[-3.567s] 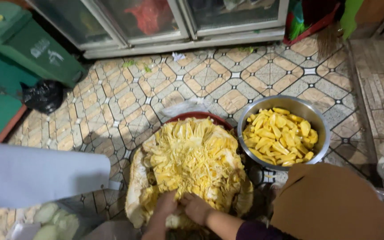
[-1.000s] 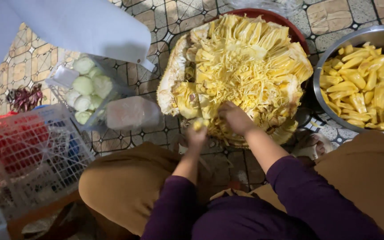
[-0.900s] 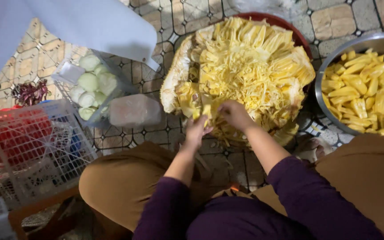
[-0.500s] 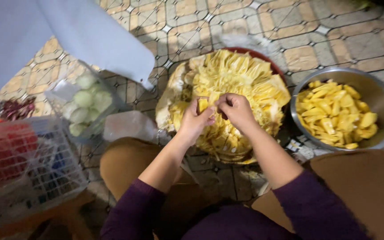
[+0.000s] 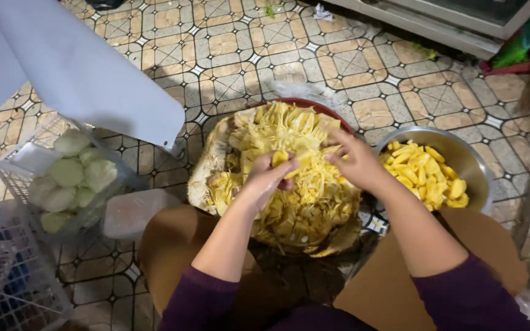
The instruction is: Separating edible jackfruit bulbs from the fruit core and placing them in a bowl
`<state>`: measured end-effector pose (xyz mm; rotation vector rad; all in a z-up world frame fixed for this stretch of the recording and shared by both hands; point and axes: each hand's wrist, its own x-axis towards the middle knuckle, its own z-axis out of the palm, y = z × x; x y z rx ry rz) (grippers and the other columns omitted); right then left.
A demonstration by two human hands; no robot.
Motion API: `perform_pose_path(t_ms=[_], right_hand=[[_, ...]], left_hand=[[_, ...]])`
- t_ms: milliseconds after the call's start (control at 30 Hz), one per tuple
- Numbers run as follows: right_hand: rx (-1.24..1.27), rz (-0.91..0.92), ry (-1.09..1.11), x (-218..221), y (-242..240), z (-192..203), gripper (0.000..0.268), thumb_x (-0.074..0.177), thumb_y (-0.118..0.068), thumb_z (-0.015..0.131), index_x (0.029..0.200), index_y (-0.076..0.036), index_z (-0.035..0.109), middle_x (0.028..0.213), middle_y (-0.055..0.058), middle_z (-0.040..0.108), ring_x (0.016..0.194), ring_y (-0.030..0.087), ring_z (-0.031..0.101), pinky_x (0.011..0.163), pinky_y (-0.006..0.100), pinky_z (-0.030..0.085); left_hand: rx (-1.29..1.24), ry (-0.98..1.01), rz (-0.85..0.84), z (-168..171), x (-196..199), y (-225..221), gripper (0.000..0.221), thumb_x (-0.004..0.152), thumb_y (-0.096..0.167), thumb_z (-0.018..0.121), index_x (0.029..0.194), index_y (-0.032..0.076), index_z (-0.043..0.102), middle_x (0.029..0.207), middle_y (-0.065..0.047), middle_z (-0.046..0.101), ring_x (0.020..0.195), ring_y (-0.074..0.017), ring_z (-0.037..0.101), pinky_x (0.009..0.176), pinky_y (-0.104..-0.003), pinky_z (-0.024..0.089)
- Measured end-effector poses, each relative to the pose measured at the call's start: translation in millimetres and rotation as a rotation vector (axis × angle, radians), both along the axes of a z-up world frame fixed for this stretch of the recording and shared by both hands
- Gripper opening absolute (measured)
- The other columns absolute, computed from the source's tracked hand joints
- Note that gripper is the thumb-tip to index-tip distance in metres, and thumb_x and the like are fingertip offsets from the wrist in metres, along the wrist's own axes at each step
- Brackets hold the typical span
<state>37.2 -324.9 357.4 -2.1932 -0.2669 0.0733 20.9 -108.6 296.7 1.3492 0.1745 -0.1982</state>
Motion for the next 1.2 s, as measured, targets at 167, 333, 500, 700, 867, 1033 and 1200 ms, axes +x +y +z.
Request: perform_pose_path(t_ms=[167,333,500,700,867,1033,1200], right_hand=[[0.123,0.113,-0.131,29,9,-48,0.021,0.088,-0.014,0.08,0.109,-0.009,0.08,0.096,0.017,0.079,0.092,0.035,0.075,0.074,0.044,0.061],[0.506,-0.016,0.135,41,8,-44,0.022,0.089,0.002,0.074,0.111,0.003,0.072,0.083,0.013,0.073,0.066,0.019,0.073,0.058,0.029,0.063],[0.524,-0.066,0.12,31,21,-34,0.014,0.09,0.002,0.073,0.104,-0.001,0.073,0.079,0.004,0.072,0.071,0.008,0.068,0.066,0.024,0.06],[0.419,-0.041,0.027,34,29,-57,0.008,0.093,0.005,0.07,0.095,0.0,0.075,0.072,0.013,0.074,0.066,0.012,0.065,0.06,0.028,0.059],[0.373,-0.084,0.034,34,33,-72,0.011,0.098,0.0,0.065,0.093,-0.004,0.073,0.07,0.012,0.073,0.063,0.016,0.069,0.057,0.028,0.059],[0.495,-0.102,0.126,36,29,-82,0.014,0.106,-0.006,0.053,0.101,-0.002,0.066,0.076,0.011,0.061,0.07,0.02,0.063,0.054,0.031,0.059],[0.658,-0.113,0.024,34,30,-74,0.014,0.109,-0.001,0.048,0.102,-0.002,0.06,0.081,0.004,0.054,0.077,0.016,0.058,0.063,0.026,0.054]], left_hand=[[-0.047,0.0,-0.048,-13,15,-3,0.047,0.076,0.025,0.089,0.107,-0.004,0.068,0.068,-0.007,0.059,0.05,-0.0128,0.064,0.043,-0.029,0.057],[-0.37,0.035,0.057,21,16,-14,0.049,0.075,0.014,0.09,0.114,0.003,0.063,0.086,-0.004,0.057,0.072,-0.0167,0.07,0.067,-0.034,0.065],[-0.367,-0.022,0.144,12,25,-28,0.045,0.077,0.014,0.089,0.108,0.006,0.057,0.089,-0.002,0.059,0.078,-0.0151,0.071,0.076,-0.036,0.067],[-0.351,-0.024,0.241,-5,28,-32,0.031,0.087,0.021,0.083,0.097,0.006,0.058,0.081,-0.002,0.062,0.071,-0.0116,0.068,0.069,-0.032,0.068],[-0.404,0.01,0.255,-8,24,-30,0.025,0.089,0.02,0.08,0.094,0.006,0.059,0.078,-0.003,0.064,0.068,-0.0117,0.069,0.068,-0.033,0.069],[-0.471,0.003,0.106,-25,27,-23,0.027,0.09,0.023,0.079,0.1,0.004,0.064,0.087,-0.007,0.067,0.068,-0.0138,0.068,0.063,-0.035,0.068],[-0.678,-0.039,0.005,0,21,-29,0.034,0.092,0.021,0.077,0.117,0.005,0.061,0.109,-0.011,0.066,0.086,-0.0232,0.073,0.073,-0.041,0.07]])
